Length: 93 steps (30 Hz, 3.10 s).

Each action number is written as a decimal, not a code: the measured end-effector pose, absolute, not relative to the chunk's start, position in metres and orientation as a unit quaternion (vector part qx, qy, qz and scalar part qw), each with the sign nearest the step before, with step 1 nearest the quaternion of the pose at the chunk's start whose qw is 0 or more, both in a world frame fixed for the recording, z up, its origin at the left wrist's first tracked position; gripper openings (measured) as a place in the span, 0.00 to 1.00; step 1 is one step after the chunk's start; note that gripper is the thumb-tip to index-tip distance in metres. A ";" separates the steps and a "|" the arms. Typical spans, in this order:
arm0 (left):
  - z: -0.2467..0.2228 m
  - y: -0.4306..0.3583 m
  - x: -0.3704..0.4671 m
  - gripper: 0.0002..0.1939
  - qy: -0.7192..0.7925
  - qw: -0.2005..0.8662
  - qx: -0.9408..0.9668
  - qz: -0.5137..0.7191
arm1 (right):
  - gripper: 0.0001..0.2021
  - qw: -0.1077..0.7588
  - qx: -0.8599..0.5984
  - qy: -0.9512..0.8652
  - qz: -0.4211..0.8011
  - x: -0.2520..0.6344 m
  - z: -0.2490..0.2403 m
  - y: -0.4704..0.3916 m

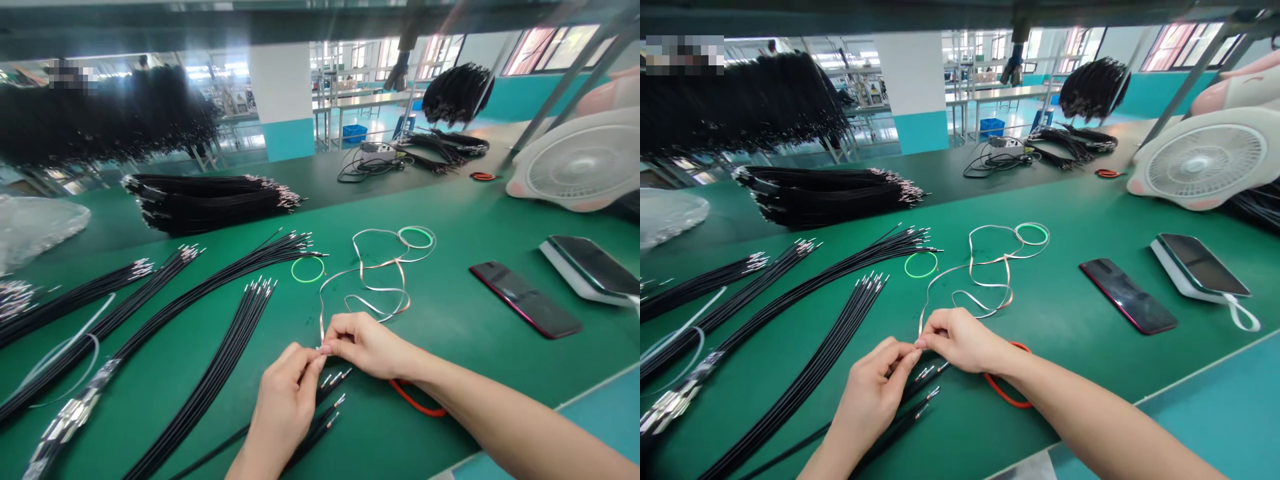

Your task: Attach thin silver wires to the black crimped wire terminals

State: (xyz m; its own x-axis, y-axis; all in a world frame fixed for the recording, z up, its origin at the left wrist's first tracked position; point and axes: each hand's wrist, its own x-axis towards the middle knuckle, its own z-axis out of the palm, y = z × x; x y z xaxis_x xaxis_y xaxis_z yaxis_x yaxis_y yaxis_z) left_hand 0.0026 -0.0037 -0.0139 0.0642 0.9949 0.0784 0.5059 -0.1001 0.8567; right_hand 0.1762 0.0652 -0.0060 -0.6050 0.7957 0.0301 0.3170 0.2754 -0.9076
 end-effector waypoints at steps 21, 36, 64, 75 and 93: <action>-0.011 0.011 0.003 0.15 0.569 0.573 0.466 0.362 | 0.25 0.006 -0.400 -0.857 0.326 0.270 0.038 0.042; -0.013 0.012 0.006 0.15 0.558 0.588 0.455 0.369 | 0.13 -0.014 -0.295 -0.936 0.191 0.224 0.047 0.082; -0.012 0.015 0.002 0.14 0.551 0.603 0.471 0.332 | 0.10 -0.022 -0.199 -0.970 0.134 0.214 0.043 0.092; -0.012 0.012 0.006 0.14 0.567 0.575 0.478 0.344 | 0.08 0.003 -0.237 -0.967 0.093 0.221 0.035 0.087; -0.005 0.000 0.003 0.06 0.578 0.337 0.671 0.320 | 0.14 0.114 -0.337 -0.929 0.102 0.205 0.037 0.054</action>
State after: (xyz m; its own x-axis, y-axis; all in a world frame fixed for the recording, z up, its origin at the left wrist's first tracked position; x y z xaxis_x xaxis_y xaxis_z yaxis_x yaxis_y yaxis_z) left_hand 0.0032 -0.0005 -0.0047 0.1282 0.9910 0.0398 0.5604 -0.1055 0.8214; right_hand 0.2054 0.0538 0.0369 -0.7469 0.6492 0.1437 0.6027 0.7524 -0.2658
